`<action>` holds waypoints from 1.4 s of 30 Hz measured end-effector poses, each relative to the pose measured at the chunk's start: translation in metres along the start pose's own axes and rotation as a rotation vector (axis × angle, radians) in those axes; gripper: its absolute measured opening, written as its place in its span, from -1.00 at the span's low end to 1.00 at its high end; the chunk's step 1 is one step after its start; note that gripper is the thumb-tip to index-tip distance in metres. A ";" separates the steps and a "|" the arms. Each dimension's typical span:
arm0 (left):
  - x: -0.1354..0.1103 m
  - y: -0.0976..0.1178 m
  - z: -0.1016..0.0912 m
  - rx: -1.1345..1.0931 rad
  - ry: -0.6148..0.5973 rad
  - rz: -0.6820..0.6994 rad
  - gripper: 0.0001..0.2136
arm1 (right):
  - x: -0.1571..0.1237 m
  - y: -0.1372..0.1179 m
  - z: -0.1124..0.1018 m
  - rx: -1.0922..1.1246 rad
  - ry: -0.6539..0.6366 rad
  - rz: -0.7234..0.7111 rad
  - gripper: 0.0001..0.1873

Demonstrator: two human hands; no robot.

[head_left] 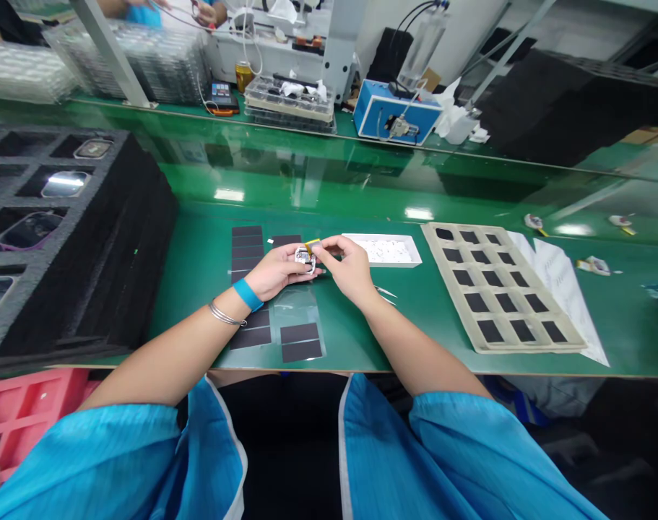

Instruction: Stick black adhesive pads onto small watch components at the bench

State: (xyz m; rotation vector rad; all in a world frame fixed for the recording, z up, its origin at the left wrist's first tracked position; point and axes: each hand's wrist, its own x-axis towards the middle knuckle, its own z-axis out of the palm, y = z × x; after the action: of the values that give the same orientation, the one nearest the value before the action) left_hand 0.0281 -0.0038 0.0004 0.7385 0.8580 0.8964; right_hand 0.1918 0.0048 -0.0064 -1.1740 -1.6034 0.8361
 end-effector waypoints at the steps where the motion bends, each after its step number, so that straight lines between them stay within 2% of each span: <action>1: 0.000 0.000 0.000 0.007 0.012 -0.002 -0.65 | -0.001 -0.001 0.000 -0.010 0.003 -0.015 -0.84; 6: 0.000 0.002 0.002 0.026 0.037 -0.016 -0.79 | -0.005 -0.005 0.003 -0.104 0.039 -0.114 -0.89; 11: 0.000 0.002 0.002 0.000 0.043 -0.028 -0.84 | -0.007 -0.006 0.003 -0.299 0.046 -0.291 -0.90; 16: 0.001 0.005 -0.001 -0.174 -0.032 -0.076 -0.69 | -0.005 -0.002 0.002 -0.478 -0.031 -0.469 -0.83; 18: 0.002 0.007 -0.004 -0.239 -0.047 -0.104 -0.68 | -0.004 0.000 0.002 -0.528 -0.084 -0.478 -0.82; 22: 0.004 0.005 -0.007 -0.263 0.027 -0.096 -0.78 | -0.004 0.002 0.002 -0.553 -0.157 -0.471 -0.81; 26: 0.006 0.002 -0.009 -0.183 0.035 -0.007 -0.81 | -0.005 0.002 0.004 -0.505 -0.160 -0.434 -0.84; 29: 0.007 0.001 -0.012 -0.133 -0.011 0.043 -0.75 | -0.004 0.006 0.005 -0.357 -0.096 -0.324 -0.90; 31: 0.008 -0.001 -0.014 -0.098 -0.048 0.064 -0.72 | -0.002 0.011 0.006 -0.179 -0.084 -0.197 -0.74; 33: 0.009 -0.002 -0.016 -0.060 -0.077 0.073 -0.71 | 0.000 0.015 0.008 0.016 -0.134 -0.049 -0.59; 35: 0.010 -0.003 -0.017 -0.031 -0.094 0.084 -0.70 | 0.000 0.018 0.010 0.136 -0.179 0.056 -0.52; 42: 0.011 -0.006 -0.016 -0.013 -0.124 0.129 -0.67 | -0.005 0.016 0.017 0.155 -0.148 0.098 -0.43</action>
State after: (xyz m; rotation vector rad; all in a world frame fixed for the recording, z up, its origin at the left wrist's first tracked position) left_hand 0.0206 0.0060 -0.0151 0.8366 0.6998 0.9595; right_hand 0.1815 0.0051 -0.0277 -1.1086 -1.5771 1.1134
